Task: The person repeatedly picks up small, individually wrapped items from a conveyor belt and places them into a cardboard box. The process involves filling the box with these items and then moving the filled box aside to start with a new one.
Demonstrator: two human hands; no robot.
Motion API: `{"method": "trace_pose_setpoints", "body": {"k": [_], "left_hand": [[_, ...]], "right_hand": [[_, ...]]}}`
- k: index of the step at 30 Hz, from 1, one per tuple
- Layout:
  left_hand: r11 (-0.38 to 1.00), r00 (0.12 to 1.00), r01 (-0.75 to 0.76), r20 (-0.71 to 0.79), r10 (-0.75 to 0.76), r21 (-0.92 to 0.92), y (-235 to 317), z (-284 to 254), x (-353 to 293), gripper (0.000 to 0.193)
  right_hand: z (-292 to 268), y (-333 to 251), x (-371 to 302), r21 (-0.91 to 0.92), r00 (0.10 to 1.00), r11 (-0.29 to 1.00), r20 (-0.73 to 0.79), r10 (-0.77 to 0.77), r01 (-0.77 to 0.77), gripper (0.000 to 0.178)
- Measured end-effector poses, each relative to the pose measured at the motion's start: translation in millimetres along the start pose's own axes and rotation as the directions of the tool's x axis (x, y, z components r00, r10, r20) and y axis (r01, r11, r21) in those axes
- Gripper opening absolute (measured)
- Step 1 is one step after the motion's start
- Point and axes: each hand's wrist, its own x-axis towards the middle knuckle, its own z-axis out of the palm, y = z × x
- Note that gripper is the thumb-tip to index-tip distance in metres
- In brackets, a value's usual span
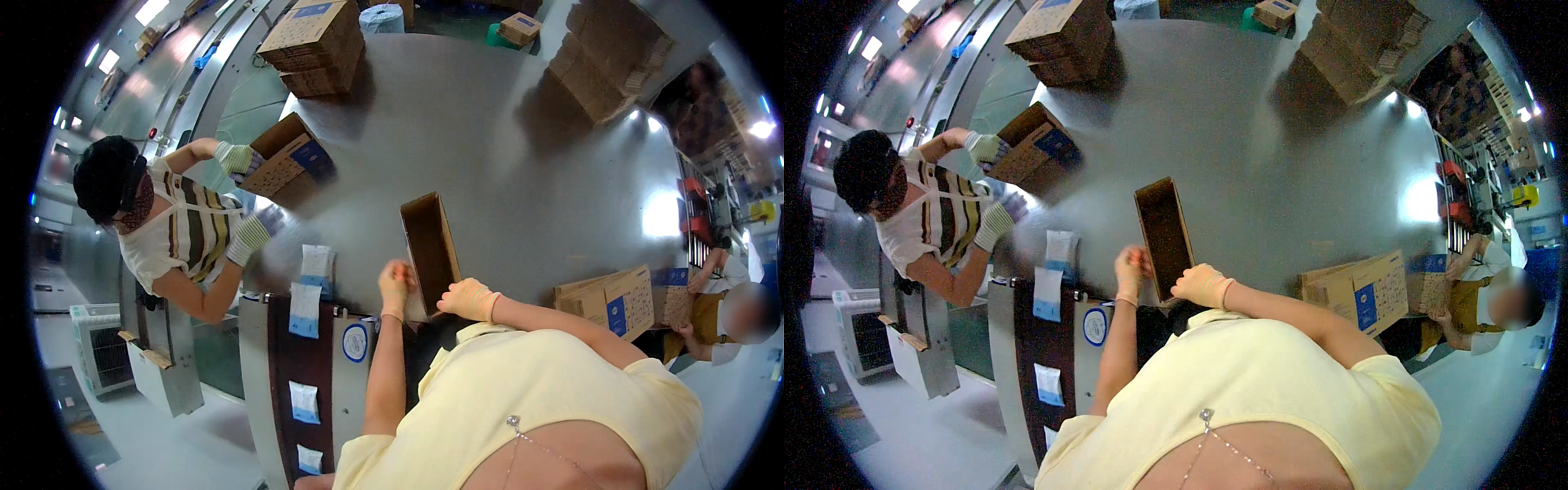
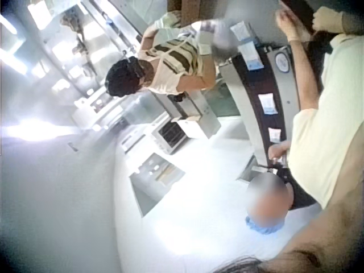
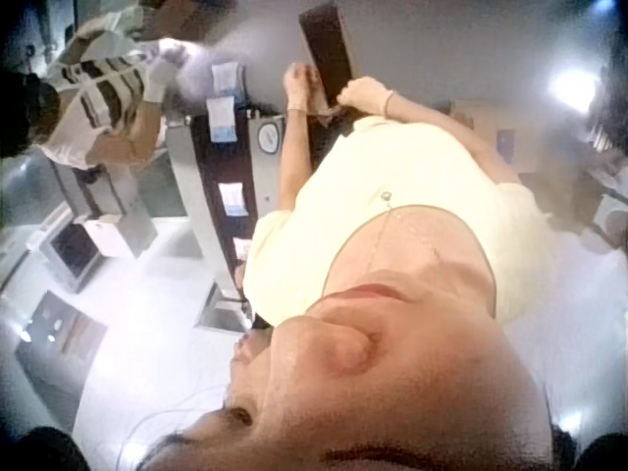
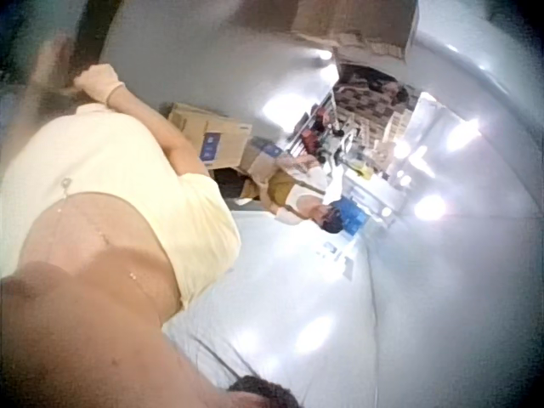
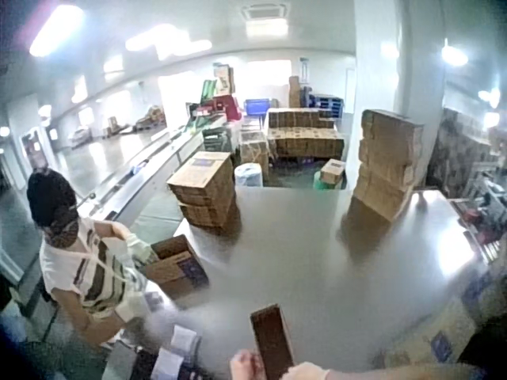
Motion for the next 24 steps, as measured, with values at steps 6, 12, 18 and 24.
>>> {"method": "trace_pose_setpoints", "body": {"k": [6, 12, 18, 24], "left_hand": [[0.989, 0.955, 0.079, -0.295, -0.04, 0.124, -36.4, 12.9, -23.5, 0.027], [0.523, 0.805, -0.12, -0.226, 0.549, 0.844, 40.1, 49.6, -9.4, 0.028], [0.559, 0.83, -0.282, -0.094, 0.55, 0.78, 24.2, 11.6, 8.1, 0.017], [0.611, 0.95, -0.016, -0.179, 0.256, 0.791, -4.7, -1.9, 23.8, 0.01]], "right_hand": [[0.2, 8.9, -9.0, 0.021, 0.997, 1.0, -0.075, 0.007, -0.005, 0.011], [-5.6, -0.2, 5.6, 0.026, 0.997, 0.999, 0.072, 0.028, -0.03, 0.015], [-6.7, -0.3, 10.0, 0.035, 0.999, 0.999, 0.032, -0.005, 0.004, 0.012], [-6.0, 5.6, 8.3, 0.027, 1.0, 1.0, 0.017, -0.011, 0.01, 0.011]]}}
